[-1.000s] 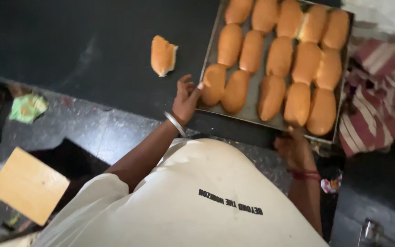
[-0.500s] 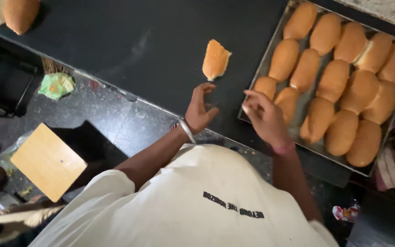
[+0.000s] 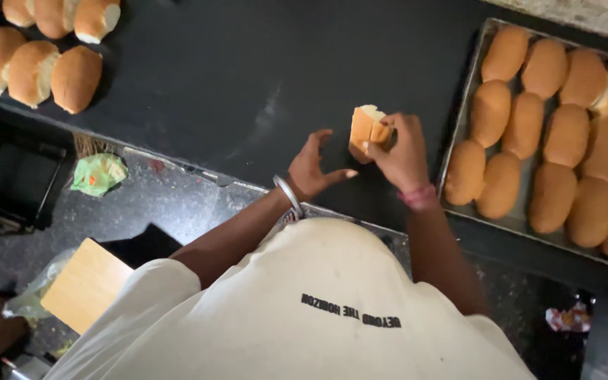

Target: The person carries a tray of bread rolls to a counter and breaks them apart by hand, placing them onto the counter and another tray.

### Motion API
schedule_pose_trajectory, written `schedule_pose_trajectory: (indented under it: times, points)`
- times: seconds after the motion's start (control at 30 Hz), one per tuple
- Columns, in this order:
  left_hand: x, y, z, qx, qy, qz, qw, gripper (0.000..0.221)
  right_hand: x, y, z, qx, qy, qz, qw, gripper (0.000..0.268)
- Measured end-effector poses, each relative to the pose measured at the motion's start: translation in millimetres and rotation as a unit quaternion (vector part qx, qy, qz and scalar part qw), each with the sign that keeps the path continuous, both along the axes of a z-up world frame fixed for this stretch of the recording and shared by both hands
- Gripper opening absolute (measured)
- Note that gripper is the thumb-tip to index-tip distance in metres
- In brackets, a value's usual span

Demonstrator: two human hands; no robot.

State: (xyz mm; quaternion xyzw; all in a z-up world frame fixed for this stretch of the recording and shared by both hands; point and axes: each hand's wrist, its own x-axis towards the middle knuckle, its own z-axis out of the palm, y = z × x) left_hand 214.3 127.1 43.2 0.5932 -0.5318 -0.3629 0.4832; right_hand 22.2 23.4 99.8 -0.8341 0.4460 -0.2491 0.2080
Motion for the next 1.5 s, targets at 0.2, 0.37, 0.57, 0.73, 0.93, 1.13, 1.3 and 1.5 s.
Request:
schedule_pose_trajectory:
  times: [0.2,0.37,0.57,0.73,0.93,1.13,1.3,1.5]
  points:
    - [-4,-13,17,-0.05,0.071,-0.088,0.992,0.082,2,54,35,0.094,-0.14,0.039,0.985,0.034]
    - [-13,-30,23,-0.08,0.186,-0.216,0.955,0.075,-20,51,56,0.235,-0.266,0.011,0.935,0.042]
    - [-29,-37,28,0.041,0.137,-0.228,0.963,0.047,-47,47,40,0.193,-0.093,0.0,0.977,0.032]
    - [-56,-44,19,0.091,0.284,-0.223,0.928,0.033,-78,37,5,0.342,-0.354,-0.124,0.861,0.022]
    - [-63,-58,5,0.115,0.226,-0.089,0.963,0.037,-132,10,19,0.315,-0.558,-0.15,0.753,0.021]
    - [-54,-74,-13,0.106,0.094,-0.091,0.986,0.05,-144,25,73,0.319,-0.542,-0.041,0.777,0.046]
    - [-64,-111,-19,0.134,0.128,-0.122,0.975,0.067,-116,34,150,0.171,-0.422,-0.023,0.89,0.039]
    - [-95,-137,-28,0.116,0.062,-0.094,0.987,0.098,-111,66,245,-0.049,-0.24,0.08,0.966,0.036]
